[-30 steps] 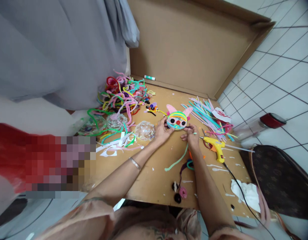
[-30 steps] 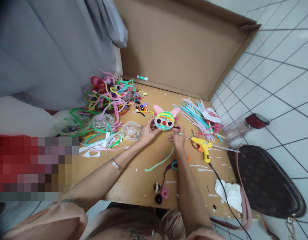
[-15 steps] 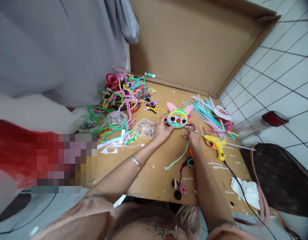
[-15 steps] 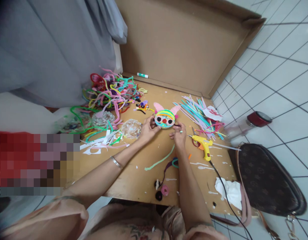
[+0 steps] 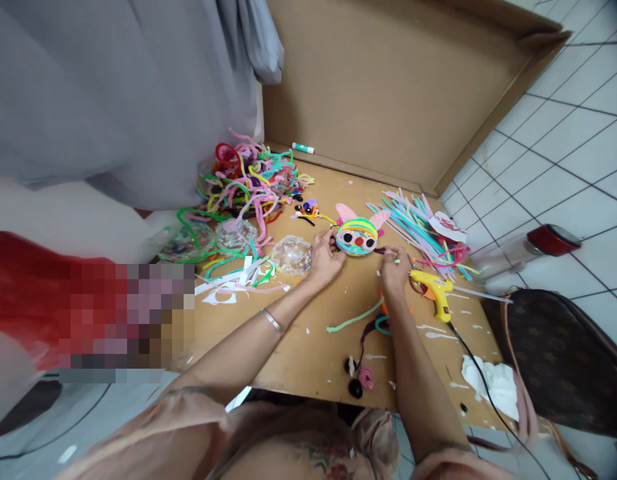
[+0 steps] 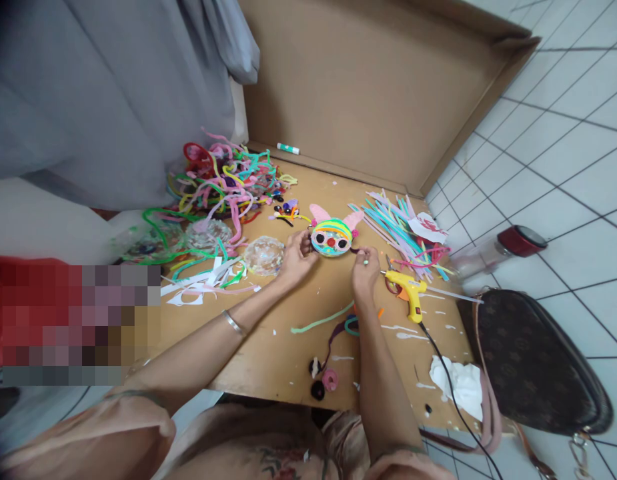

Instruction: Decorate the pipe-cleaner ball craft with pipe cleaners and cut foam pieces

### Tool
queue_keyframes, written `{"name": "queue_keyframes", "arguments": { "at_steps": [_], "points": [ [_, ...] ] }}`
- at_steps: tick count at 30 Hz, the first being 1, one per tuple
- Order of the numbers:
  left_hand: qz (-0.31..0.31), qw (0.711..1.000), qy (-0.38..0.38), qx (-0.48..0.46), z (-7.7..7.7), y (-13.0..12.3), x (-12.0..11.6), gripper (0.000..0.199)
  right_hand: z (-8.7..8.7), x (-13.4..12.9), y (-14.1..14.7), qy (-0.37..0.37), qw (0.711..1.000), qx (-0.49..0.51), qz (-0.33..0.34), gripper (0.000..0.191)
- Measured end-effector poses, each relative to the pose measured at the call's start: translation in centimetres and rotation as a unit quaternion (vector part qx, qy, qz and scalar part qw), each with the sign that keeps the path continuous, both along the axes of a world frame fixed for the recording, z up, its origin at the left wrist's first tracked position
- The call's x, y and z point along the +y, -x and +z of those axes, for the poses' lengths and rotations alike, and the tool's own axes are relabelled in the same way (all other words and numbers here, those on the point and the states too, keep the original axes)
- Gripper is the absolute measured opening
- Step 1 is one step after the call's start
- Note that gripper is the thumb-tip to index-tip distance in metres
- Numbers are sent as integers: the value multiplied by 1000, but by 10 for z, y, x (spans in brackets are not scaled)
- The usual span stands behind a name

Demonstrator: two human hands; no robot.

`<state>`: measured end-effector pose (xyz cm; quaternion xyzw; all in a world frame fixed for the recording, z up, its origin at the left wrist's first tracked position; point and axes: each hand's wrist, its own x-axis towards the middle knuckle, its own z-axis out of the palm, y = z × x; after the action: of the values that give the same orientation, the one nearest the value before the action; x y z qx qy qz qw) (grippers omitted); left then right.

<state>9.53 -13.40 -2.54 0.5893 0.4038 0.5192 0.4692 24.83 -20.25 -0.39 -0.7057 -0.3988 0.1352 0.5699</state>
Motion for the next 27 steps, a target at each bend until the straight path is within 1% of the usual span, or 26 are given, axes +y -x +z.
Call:
{"name": "queue_keyframes", "arguments": {
  "at_steps": [2, 3, 4, 6, 8, 11, 13, 15, 17, 19, 20, 23, 25, 27],
  "points": [
    [30, 999, -24, 7, 6, 4, -4, 47, 10, -4, 7, 7, 998, -57, -40, 21],
    [46, 998, -42, 11, 9, 7, -7, 43, 16, -6, 12, 22, 991, -116, -59, 22],
    [59, 996, -60, 14, 12, 9, -10, 38, 20, -9, 17, 39, 982, -171, -66, 24],
    [69, 994, -89, 16, 17, 13, -14, 28, 27, -12, 27, 70, 967, -239, -61, 29],
    [66, 994, -92, 8, 20, 15, -17, 20, 30, -13, 33, 92, 956, -271, -57, 32],
    [61, 996, -56, -24, 22, 16, -19, 14, 30, -13, 37, 111, 948, -290, -65, 33],
    [50, 997, -37, -48, 24, 18, -22, 13, 31, -14, 40, 117, 944, -298, -75, 31],
    [19, 997, -48, -52, 27, 22, -28, 14, 34, -15, 45, 134, 936, -313, -84, 30],
    [-31, 995, -92, -26, 31, 25, -38, 20, 38, -17, 52, 169, 921, -339, -89, 31],
    [-76, 986, -149, 6, 32, 27, -48, 24, 41, -19, 58, 208, 900, -372, -91, 32],
    [-84, 980, -178, 13, 31, 27, -52, 24, 41, -20, 60, 222, 890, -389, -90, 32],
    [-80, 967, -240, 25, 27, 24, -56, 19, 41, -21, 62, 247, 860, -438, -86, 33],
    [-84, 962, -259, 30, 24, 22, -54, 17, 40, -22, 62, 255, 844, -464, -83, 33],
    [-86, 961, -261, 27, 24, 23, -52, 18, 39, -23, 62, 255, 831, -488, -77, 32]
  ]
}}
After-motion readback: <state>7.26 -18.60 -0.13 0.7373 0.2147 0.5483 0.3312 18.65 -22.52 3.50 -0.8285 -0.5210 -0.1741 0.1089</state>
